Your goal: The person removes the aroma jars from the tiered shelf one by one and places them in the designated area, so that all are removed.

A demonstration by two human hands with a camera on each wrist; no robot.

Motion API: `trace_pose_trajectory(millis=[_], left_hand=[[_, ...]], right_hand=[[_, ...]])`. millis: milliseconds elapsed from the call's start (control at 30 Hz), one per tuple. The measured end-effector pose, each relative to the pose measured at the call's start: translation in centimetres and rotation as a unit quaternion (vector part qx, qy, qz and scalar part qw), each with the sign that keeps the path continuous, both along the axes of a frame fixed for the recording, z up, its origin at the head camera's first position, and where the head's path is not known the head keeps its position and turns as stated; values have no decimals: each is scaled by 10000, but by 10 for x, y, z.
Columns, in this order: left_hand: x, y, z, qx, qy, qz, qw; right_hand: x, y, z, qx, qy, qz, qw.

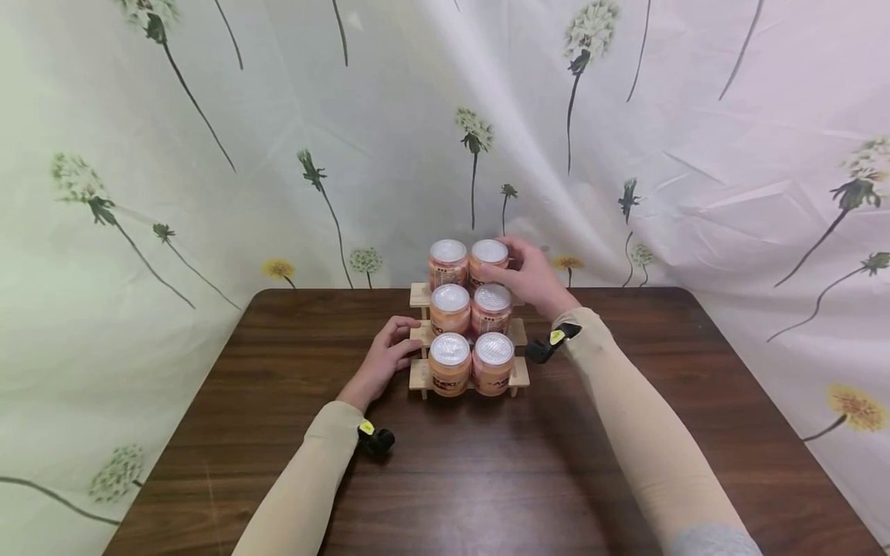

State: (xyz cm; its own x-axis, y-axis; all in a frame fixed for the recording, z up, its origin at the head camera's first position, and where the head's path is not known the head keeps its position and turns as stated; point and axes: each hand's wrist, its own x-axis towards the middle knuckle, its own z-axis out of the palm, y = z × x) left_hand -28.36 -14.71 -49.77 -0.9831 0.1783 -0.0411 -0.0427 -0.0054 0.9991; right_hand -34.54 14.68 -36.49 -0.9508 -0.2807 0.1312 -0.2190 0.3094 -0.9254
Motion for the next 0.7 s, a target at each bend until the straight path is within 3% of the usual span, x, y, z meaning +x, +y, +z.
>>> trace_pose_trajectory(millis=[433,700], left_hand=[[-3,0,-1,-16,37,-3,10000],[-2,-1,-2,-105,31,-15,9999]], right_hand=[[0,-1,-1,-201,202,-261,9993],[0,3,-7,-679,257,-325,9968]])
